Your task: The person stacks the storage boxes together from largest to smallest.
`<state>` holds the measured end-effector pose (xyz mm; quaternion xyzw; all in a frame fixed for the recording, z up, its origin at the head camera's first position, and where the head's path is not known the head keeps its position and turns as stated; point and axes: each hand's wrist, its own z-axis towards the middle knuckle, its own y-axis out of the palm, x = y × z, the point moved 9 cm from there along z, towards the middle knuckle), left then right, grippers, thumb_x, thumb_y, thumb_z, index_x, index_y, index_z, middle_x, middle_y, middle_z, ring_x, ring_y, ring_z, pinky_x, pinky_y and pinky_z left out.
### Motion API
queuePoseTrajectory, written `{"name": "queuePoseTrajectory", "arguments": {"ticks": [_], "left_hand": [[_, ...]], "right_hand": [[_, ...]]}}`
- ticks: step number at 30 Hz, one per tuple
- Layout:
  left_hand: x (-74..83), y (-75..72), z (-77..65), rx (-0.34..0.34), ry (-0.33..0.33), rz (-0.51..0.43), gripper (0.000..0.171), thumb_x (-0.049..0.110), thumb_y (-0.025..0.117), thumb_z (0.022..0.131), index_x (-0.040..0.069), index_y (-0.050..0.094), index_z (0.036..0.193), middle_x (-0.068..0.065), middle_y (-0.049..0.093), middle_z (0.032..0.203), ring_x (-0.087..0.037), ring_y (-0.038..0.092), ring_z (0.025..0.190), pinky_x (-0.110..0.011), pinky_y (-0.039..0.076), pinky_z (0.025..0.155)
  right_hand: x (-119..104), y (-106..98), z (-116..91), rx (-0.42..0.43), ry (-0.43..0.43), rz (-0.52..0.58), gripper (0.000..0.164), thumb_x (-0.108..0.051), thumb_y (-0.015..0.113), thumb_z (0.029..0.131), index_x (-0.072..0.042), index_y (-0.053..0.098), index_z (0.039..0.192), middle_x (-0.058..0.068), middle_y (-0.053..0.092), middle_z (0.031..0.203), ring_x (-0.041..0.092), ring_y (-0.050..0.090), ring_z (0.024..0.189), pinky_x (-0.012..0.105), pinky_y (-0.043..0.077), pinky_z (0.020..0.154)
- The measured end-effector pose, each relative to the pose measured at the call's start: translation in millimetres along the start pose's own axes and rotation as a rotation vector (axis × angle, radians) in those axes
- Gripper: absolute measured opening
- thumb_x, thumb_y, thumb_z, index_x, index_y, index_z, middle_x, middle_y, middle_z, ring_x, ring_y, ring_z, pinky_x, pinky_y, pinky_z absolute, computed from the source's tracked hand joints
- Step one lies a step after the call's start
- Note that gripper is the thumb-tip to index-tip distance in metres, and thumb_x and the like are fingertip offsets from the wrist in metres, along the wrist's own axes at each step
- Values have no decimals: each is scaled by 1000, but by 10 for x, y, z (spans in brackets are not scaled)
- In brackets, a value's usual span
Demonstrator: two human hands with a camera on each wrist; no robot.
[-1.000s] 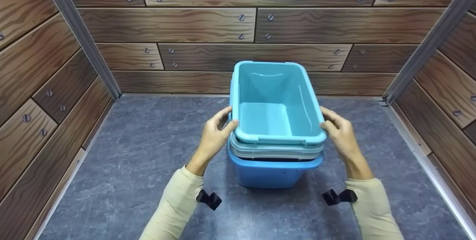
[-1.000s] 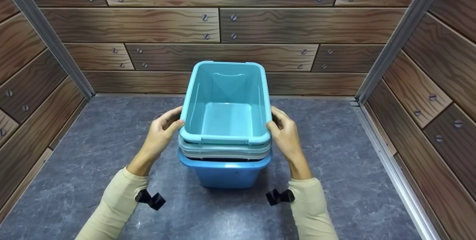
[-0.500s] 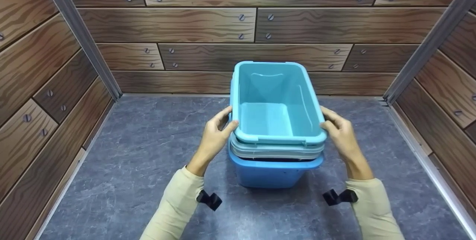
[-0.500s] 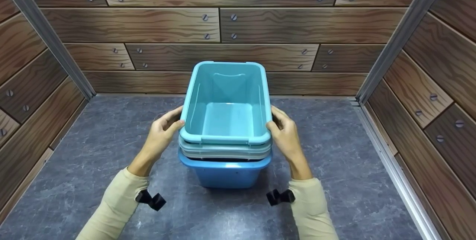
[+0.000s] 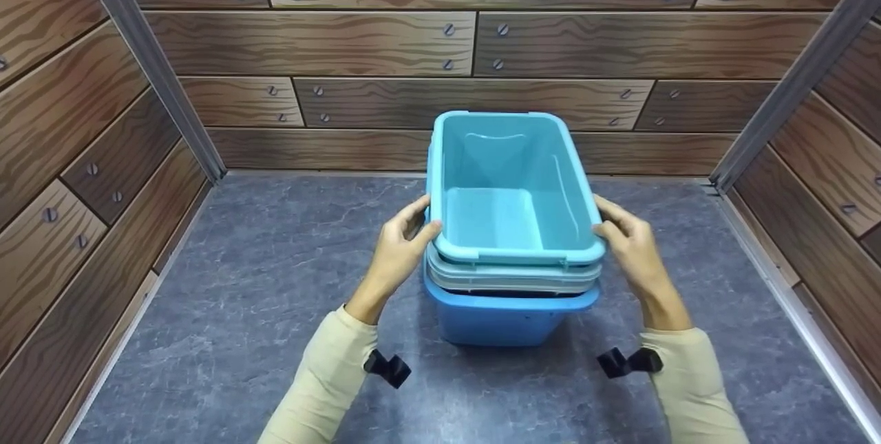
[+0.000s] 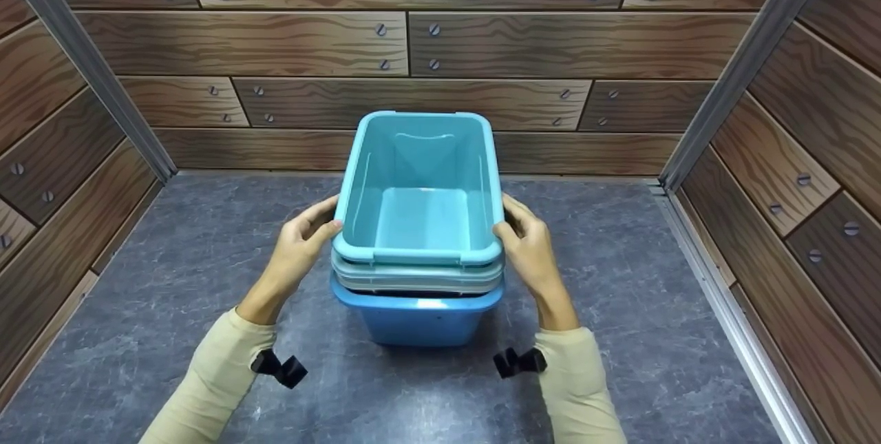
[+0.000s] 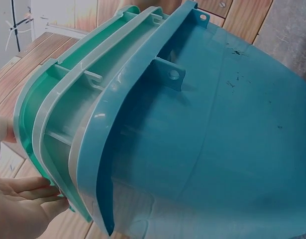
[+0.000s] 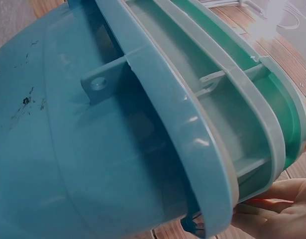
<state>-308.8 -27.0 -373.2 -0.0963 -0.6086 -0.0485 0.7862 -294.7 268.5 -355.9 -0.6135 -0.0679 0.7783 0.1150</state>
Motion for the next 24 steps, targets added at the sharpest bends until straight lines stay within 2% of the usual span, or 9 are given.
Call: {"name": "queuePoseTrajectory", "arguments": {"ticks": [7, 17, 21, 24], "left_hand": [[-11, 6, 1, -4, -16, -33, 58, 14, 54, 97, -7, 32, 146, -24, 31, 155, -33, 28, 147, -41, 28, 122], [-25, 17, 4, 2, -23, -58, 58, 12, 53, 97, -9, 31, 146, -25, 30, 155, -33, 28, 147, -41, 28, 121], [-19, 16, 3, 0, -21, -53, 58, 13, 54, 97, -8, 31, 146, -25, 30, 155, -33, 28, 147, -41, 28, 122], [-16, 9, -2, 2, -19, -45, 58, 14, 54, 97, -7, 31, 146, -24, 31, 155, -33, 28, 147, -41, 27, 122]], "right_hand": [[57, 15, -15, -33, 67, 41, 49, 0, 41, 95, 8, 37, 144, 33, 39, 147, -14, 56, 101, 5, 48, 87], [97, 35, -33, -36, 86, 118, 51, -1, 39, 95, 9, 32, 145, 33, 34, 149, -11, 56, 103, 7, 49, 88], [105, 26, -32, -10, 83, 135, 51, 0, 41, 94, 9, 35, 144, 32, 37, 147, -10, 57, 103, 8, 49, 89], [107, 19, -33, 3, 71, 160, 50, 0, 42, 95, 10, 36, 143, 21, 48, 139, -7, 59, 104, 9, 51, 90]]}}
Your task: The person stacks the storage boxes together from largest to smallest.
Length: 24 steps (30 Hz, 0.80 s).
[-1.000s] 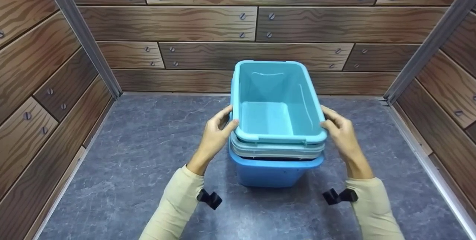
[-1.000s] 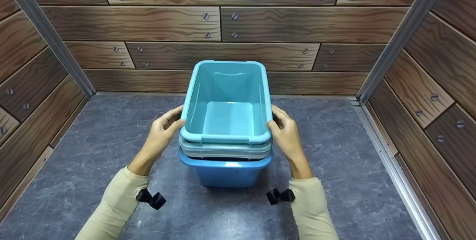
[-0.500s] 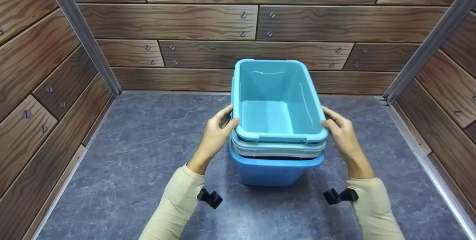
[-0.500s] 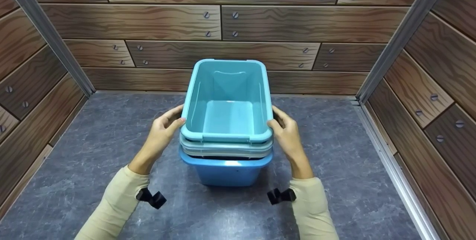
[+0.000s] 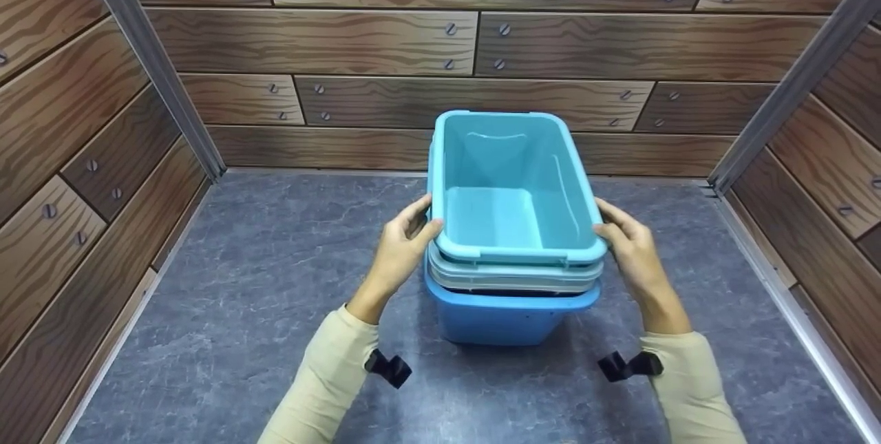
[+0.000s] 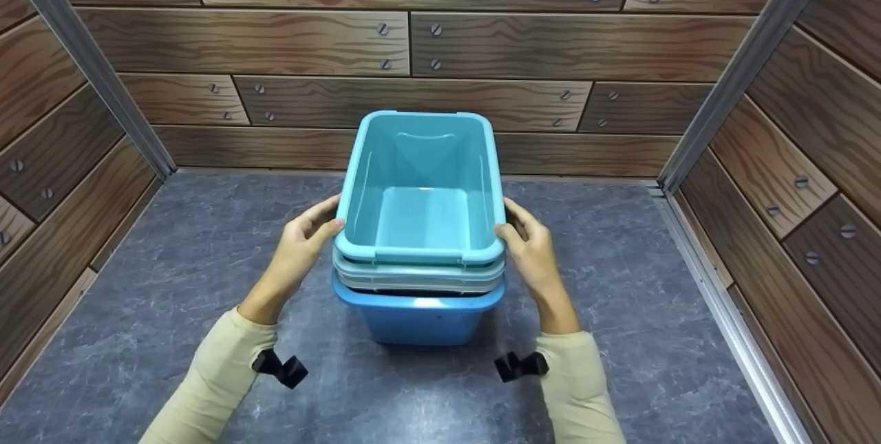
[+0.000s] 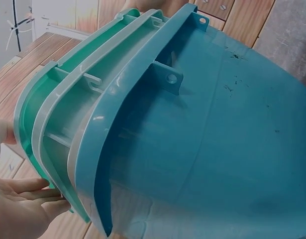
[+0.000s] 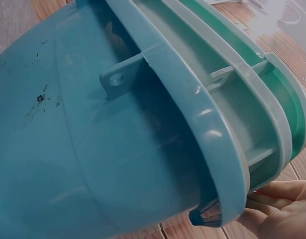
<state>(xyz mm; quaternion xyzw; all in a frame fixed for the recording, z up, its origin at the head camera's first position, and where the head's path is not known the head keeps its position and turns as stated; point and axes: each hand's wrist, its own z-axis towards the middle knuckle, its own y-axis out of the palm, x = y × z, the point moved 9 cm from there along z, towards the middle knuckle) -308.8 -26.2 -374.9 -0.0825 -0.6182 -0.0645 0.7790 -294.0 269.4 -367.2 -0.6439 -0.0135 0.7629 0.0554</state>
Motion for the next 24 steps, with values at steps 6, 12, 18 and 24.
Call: {"name": "queuePoseTrajectory", "arguments": {"ticks": [6, 12, 18, 24], "left_hand": [[2, -13, -8, 4, 7, -5, 58, 15, 54, 97, -6, 32, 146, -24, 31, 156, -32, 28, 148, -42, 27, 122], [12, -68, -12, 11, 40, -10, 52, 14, 51, 99, -8, 37, 143, -26, 38, 151, -34, 36, 144, -43, 34, 119], [50, -140, 16, 34, 80, 25, 43, 11, 50, 99, -9, 46, 137, -27, 50, 142, -35, 48, 136, -40, 44, 112], [73, -276, 131, 96, 126, 132, 34, 8, 53, 97, -9, 56, 127, -26, 61, 129, -36, 58, 123, -40, 50, 106]], "right_hand": [[3, -23, -12, -4, -40, 74, 49, -5, 47, 98, 15, 35, 141, -18, 63, 112, -4, 62, 102, 11, 53, 87], [14, -67, 21, 43, -54, 95, 49, -11, 49, 99, 20, 39, 136, -20, 69, 101, -4, 66, 95, 12, 55, 84], [29, -167, 75, 123, -37, 52, 36, -13, 52, 98, 11, 56, 125, -21, 70, 94, -5, 67, 92, 11, 55, 84], [29, -273, 179, 153, -33, -13, 27, -12, 53, 98, 5, 59, 118, -24, 69, 89, -8, 67, 90, 11, 55, 85]]}}
